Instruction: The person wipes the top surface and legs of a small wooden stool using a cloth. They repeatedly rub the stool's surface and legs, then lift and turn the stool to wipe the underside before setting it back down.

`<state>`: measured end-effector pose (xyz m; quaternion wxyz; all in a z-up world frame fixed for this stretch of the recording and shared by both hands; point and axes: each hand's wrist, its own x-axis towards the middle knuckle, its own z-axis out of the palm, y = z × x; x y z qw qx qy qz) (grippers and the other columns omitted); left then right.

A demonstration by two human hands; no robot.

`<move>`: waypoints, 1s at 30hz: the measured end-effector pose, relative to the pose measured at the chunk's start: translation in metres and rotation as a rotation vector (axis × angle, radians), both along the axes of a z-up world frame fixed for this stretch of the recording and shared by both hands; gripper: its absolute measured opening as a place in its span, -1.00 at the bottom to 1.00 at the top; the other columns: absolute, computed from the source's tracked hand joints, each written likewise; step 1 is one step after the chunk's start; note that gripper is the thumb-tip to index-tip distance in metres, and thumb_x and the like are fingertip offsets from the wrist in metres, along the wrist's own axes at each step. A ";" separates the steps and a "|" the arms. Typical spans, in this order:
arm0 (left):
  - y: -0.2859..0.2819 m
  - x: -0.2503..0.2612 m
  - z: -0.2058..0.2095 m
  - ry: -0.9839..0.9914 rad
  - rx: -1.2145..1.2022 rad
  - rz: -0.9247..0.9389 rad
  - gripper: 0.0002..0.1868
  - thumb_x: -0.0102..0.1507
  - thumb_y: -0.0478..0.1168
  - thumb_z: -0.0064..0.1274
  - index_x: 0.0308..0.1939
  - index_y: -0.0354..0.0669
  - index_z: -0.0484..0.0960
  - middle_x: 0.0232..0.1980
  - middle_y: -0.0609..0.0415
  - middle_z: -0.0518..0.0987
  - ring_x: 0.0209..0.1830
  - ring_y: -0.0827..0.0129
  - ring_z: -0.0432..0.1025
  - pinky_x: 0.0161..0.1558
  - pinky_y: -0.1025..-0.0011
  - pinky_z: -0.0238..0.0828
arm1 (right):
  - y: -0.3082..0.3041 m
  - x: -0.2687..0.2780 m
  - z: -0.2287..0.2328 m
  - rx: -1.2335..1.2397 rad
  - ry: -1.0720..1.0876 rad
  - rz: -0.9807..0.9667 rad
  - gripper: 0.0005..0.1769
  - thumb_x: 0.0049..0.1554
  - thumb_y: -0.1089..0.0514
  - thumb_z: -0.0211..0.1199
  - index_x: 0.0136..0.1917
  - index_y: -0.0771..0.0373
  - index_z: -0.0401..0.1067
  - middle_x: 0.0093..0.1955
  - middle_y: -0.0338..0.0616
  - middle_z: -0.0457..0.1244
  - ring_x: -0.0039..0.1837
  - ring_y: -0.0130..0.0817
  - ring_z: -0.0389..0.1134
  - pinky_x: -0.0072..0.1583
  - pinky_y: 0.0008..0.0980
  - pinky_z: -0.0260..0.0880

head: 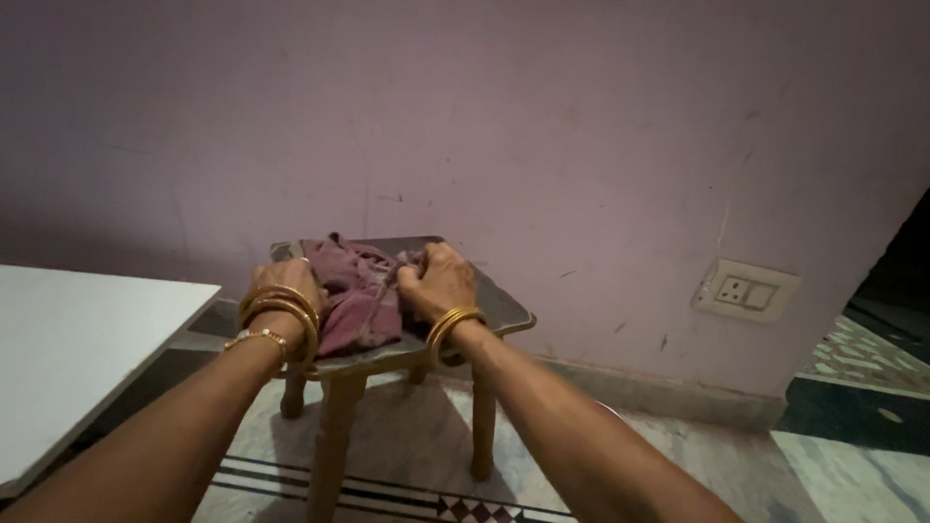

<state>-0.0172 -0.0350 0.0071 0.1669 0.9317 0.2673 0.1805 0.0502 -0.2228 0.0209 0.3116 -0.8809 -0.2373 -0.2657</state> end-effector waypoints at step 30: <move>-0.044 0.011 0.000 0.475 0.221 -0.270 -0.09 0.30 0.43 -0.41 0.64 0.27 -0.23 0.71 0.14 -0.36 0.71 0.20 -0.44 0.57 -0.11 -0.41 | 0.020 0.026 0.005 -0.035 0.448 0.135 -0.03 0.13 -0.52 -0.58 0.60 -0.03 0.00 0.65 -0.15 -0.08 0.66 -0.11 -0.18 0.54 0.32 -0.37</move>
